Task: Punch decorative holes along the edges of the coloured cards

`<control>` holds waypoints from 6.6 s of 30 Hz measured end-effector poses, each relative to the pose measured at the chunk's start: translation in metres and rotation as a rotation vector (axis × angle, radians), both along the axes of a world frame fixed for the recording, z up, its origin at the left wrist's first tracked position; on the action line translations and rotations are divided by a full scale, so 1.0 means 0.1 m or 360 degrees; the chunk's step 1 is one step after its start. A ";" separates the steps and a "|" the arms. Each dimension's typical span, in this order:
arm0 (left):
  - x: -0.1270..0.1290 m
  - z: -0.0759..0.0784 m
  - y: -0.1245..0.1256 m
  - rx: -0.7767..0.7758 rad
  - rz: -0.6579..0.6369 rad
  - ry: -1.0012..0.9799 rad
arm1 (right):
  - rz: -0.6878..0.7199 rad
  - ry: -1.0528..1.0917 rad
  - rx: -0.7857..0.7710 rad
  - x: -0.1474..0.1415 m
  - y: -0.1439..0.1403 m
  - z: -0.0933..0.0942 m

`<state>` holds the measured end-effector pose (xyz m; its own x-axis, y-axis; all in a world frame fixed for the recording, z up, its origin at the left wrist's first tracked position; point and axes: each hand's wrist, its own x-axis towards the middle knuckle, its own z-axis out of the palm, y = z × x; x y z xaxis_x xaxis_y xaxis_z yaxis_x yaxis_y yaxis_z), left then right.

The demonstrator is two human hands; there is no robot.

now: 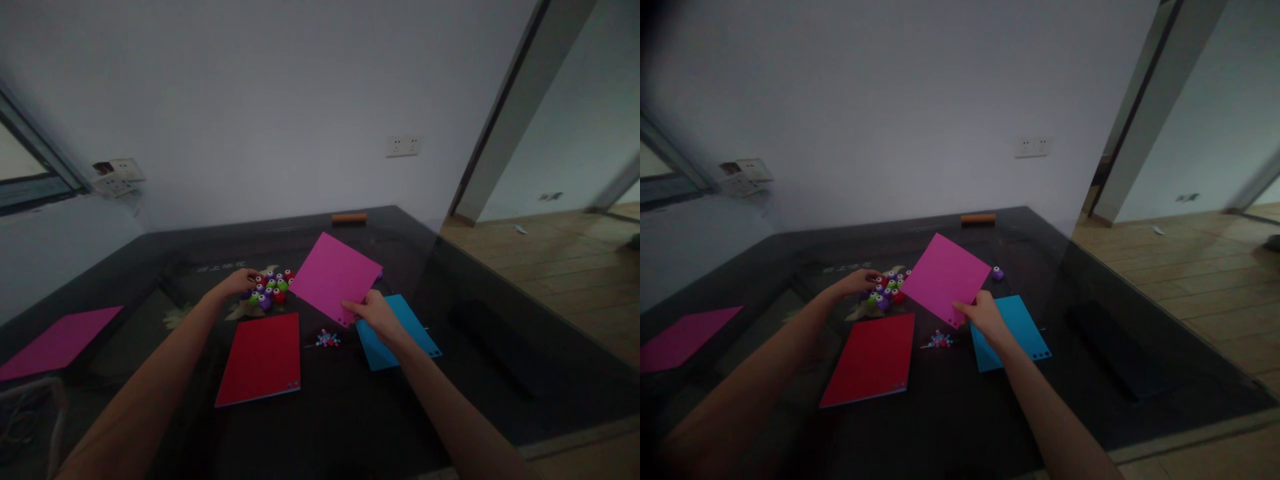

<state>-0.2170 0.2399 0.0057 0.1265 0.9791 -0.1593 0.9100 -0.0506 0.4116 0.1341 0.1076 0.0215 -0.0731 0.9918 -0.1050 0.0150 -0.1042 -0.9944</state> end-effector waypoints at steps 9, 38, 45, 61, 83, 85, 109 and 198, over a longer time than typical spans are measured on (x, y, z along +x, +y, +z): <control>-0.04 -0.01 0.05 0.0058 -0.0073 -0.0063 | -0.0001 -0.0027 0.0034 0.02 0.05 -0.08; 1.01 0.17 -1.31 -0.0123 0.0227 -0.2287 | -0.0043 0.0234 0.0058 -0.01 0.03 -0.14; 1.27 0.21 -1.54 -0.0286 0.0313 -0.2290 | -0.0025 0.0299 0.0046 -0.01 0.04 -0.14; 1.57 -0.05 -1.86 -0.0298 0.0313 -0.2206 | 0.0075 0.0205 0.0032 -0.06 -0.03 -0.15; 1.57 -0.09 -1.87 -0.0243 0.0361 -0.2267 | 0.0043 0.0233 0.0126 -0.23 -0.21 -0.03; 1.57 -0.07 -1.88 -0.0245 0.0333 -0.2255 | 0.0033 0.0222 0.0147 -0.23 -0.23 -0.02; 1.57 -0.02 -1.88 -0.0143 0.0442 -0.2077 | 0.0151 -0.0112 0.0290 -0.22 -0.21 -0.09; 1.58 0.02 -1.91 -0.0252 0.0348 -0.1894 | 0.0342 -0.0553 0.0390 -0.23 -0.26 -0.09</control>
<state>-0.0592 0.0490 0.0073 0.1095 0.9783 -0.1757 -0.0565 0.1826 0.9816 0.1112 0.0819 0.0125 -0.2813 0.9566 0.0755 0.3466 0.1746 -0.9216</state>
